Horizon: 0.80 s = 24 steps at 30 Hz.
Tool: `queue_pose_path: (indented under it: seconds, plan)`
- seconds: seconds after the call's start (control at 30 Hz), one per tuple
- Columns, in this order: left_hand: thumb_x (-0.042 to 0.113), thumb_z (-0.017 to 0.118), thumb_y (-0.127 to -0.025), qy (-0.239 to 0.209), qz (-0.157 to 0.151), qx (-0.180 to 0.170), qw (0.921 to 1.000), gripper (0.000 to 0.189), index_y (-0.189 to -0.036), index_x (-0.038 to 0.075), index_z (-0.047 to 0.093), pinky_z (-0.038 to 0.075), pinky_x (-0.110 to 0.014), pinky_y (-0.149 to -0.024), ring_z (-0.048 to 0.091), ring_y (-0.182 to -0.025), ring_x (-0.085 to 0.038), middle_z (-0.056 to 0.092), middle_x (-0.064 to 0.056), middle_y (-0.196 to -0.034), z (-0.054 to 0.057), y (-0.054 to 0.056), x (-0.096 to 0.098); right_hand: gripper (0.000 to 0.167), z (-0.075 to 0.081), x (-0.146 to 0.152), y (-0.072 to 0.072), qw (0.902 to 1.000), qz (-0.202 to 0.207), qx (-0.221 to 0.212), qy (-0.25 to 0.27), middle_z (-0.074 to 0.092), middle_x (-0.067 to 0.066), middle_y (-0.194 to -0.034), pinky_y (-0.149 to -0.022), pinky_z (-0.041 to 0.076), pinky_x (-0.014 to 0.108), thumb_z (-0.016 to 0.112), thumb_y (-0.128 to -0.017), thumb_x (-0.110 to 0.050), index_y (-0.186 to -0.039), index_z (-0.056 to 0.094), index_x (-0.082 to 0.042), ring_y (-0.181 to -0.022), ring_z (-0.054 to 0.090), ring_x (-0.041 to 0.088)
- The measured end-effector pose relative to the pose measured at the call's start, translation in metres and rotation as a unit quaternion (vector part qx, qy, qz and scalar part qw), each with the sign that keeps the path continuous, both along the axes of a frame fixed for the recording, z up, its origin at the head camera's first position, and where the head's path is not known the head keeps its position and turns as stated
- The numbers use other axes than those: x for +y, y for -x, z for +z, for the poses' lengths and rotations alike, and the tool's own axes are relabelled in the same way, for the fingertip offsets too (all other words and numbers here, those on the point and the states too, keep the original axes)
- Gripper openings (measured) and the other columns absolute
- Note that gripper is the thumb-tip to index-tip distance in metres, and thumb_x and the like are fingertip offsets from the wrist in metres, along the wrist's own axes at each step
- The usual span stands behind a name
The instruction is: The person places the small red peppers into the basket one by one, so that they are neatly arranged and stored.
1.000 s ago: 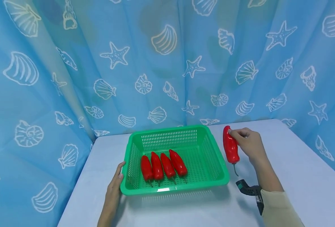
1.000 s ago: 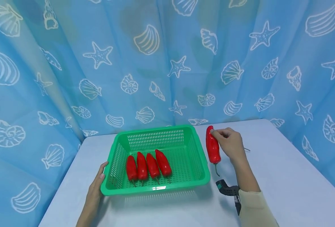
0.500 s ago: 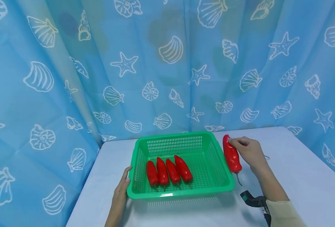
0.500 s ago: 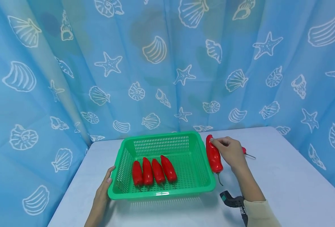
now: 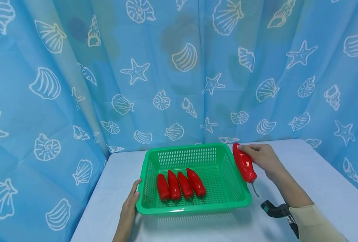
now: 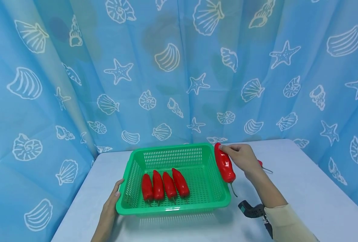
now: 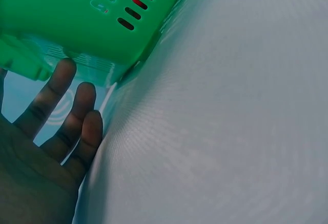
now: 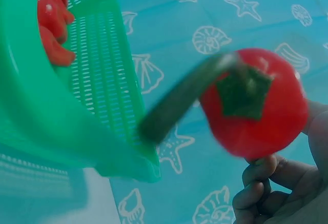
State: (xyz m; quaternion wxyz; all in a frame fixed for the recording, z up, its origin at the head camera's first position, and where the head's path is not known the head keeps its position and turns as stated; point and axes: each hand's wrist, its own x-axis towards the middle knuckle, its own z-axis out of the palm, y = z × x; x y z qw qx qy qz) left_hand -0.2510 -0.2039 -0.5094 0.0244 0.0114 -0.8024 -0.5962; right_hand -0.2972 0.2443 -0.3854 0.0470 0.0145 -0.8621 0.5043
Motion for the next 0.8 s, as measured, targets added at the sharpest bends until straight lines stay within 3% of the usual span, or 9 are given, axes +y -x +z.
queue_pose_path:
  seconds: [0.2, 0.63, 0.8]
  plan:
    - [0.062, 0.033, -0.103, 0.005, 0.000, -0.006, 1.0000, 0.062, -0.158, 0.032, 0.031, 0.022, -0.064, -0.112, 0.022, -0.148, -0.037, 0.023, -0.011, -0.163, 0.000, 0.000, -0.003, 0.062, 0.004, -0.014, 0.007, 0.9997, 0.023, 0.000, -0.008, 0.059, 0.027, -0.126, -0.072, 0.058, 0.034, 0.073, -0.092, -0.032, -0.135, 0.055, 0.009, -0.108, 0.058, 0.040]
    - [0.065, 0.035, -0.101, 0.007, 0.015, -0.009, 0.9998, 0.064, -0.156, 0.032, 0.035, 0.021, -0.064, -0.112, 0.023, -0.148, -0.035, 0.027, -0.009, -0.162, -0.003, 0.002, 0.002, 0.052, 0.011, -0.036, 0.019, 0.9963, 0.052, -0.026, -0.063, 0.064, 0.018, -0.112, -0.072, 0.055, 0.034, 0.068, -0.095, -0.036, -0.126, 0.065, 0.005, -0.110, 0.052, 0.037]
    - [0.064, 0.036, -0.102, 0.010, 0.018, 0.001, 0.9998, 0.060, -0.155, 0.035, 0.037, 0.024, -0.063, -0.111, 0.030, -0.145, -0.034, 0.030, -0.008, -0.161, -0.004, 0.002, 0.001, 0.051, 0.013, -0.044, 0.027, 0.9943, 0.056, -0.035, -0.084, 0.067, 0.013, -0.101, -0.068, 0.055, 0.034, 0.068, -0.094, -0.039, -0.121, 0.068, 0.004, -0.099, 0.057, 0.032]
